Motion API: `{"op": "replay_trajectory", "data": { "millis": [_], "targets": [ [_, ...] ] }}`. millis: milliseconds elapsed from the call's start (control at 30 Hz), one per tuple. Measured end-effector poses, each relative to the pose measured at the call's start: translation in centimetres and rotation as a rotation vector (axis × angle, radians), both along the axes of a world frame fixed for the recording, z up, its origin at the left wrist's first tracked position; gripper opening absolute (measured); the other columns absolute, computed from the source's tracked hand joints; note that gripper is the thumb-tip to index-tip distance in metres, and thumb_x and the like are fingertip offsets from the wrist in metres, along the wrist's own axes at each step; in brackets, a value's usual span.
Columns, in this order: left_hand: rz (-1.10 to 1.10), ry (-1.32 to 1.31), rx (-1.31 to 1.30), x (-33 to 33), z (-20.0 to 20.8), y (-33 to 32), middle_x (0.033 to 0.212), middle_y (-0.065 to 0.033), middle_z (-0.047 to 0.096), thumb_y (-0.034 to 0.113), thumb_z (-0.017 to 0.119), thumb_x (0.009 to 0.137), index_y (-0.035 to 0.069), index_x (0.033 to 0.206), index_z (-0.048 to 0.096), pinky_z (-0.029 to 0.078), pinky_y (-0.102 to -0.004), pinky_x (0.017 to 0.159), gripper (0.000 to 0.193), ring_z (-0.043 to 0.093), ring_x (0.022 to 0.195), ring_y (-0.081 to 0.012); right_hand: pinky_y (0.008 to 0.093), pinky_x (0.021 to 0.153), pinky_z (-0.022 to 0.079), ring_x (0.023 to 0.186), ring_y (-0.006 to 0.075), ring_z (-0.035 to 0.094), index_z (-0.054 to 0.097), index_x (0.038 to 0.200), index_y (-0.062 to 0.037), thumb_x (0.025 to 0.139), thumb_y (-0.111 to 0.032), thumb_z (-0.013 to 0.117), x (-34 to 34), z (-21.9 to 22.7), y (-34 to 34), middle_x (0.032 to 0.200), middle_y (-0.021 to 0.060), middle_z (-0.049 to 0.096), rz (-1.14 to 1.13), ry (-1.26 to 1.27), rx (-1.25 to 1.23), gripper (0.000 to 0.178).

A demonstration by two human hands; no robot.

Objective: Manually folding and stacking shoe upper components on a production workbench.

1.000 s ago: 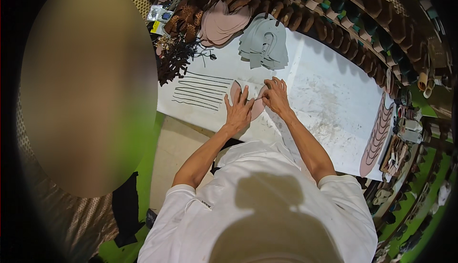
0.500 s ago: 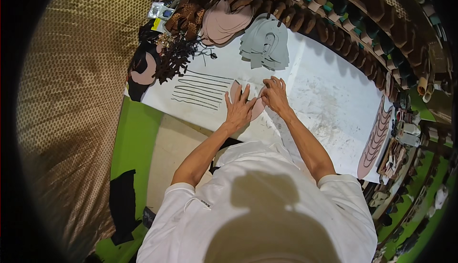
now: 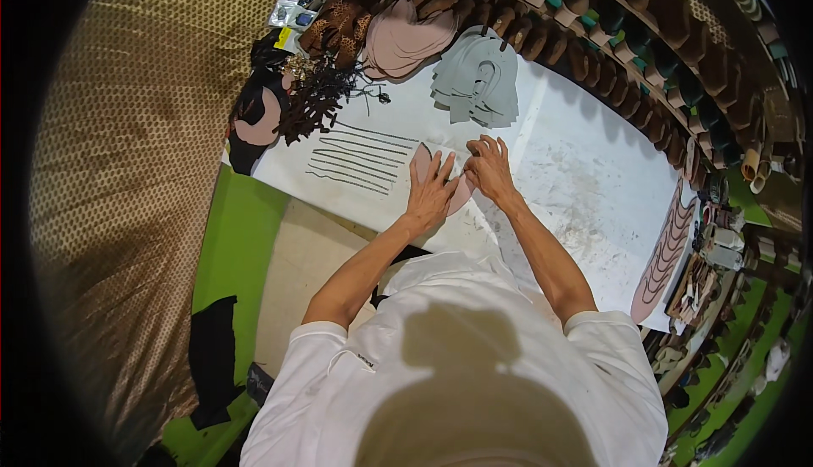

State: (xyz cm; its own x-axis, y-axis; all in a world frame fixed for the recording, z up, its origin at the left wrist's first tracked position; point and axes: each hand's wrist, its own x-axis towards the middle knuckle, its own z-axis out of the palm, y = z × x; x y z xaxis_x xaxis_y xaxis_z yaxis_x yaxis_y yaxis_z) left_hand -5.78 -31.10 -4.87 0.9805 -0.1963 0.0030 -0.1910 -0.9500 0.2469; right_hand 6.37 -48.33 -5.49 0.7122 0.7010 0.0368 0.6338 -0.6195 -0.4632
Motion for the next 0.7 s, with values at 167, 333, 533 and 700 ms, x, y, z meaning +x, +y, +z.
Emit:
{"op": "replay_trajectory", "data": {
  "millis": [167,333,533,700],
  "targets": [
    [0.035,-0.008,-0.034,-0.3,-0.2,-0.3,0.166,-0.0142,0.033,0.018,0.072,0.087,0.016,0.125,0.071,0.016,-0.0749,0.113,0.038,0.024,0.155,-0.0381,0.0605,0.123,0.022,0.142,0.0361,0.043,0.082,0.088,-0.0110,0.078,-0.013,0.076,0.0,0.4,0.4,0.134,0.0073,0.063,0.026,-0.006,-0.013,0.011],
    [0.036,0.034,-0.076,-0.2,0.1,-0.1,0.166,-0.0149,0.033,0.017,0.072,0.086,0.015,0.123,0.071,0.016,-0.0756,0.113,0.038,0.024,0.155,-0.0386,0.0609,0.123,0.022,0.142,0.0349,0.044,0.081,0.087,-0.0105,0.078,-0.012,0.076,0.2,0.2,0.4,0.133,0.0065,0.063,0.036,-0.028,-0.034,0.010],
    [0.052,0.007,-0.094,-0.2,-0.1,-0.1,0.166,-0.0154,0.032,0.017,0.073,0.085,0.016,0.123,0.071,0.016,-0.0760,0.113,0.037,0.023,0.155,-0.0392,0.0604,0.124,0.021,0.141,0.0329,0.045,0.081,0.085,-0.0117,0.076,-0.010,0.076,0.4,0.6,0.9,0.132,0.0043,0.063,0.059,-0.031,-0.055,0.010],
    [0.048,0.023,-0.091,-0.4,-0.3,-0.1,0.166,-0.0154,0.033,0.016,0.072,0.086,0.016,0.123,0.071,0.017,-0.0761,0.112,0.036,0.024,0.155,-0.0395,0.0600,0.125,0.019,0.141,0.0314,0.046,0.080,0.082,-0.0133,0.073,-0.010,0.078,0.7,0.8,1.1,0.127,0.0019,0.063,0.116,-0.076,-0.104,0.010]
  ]
}}
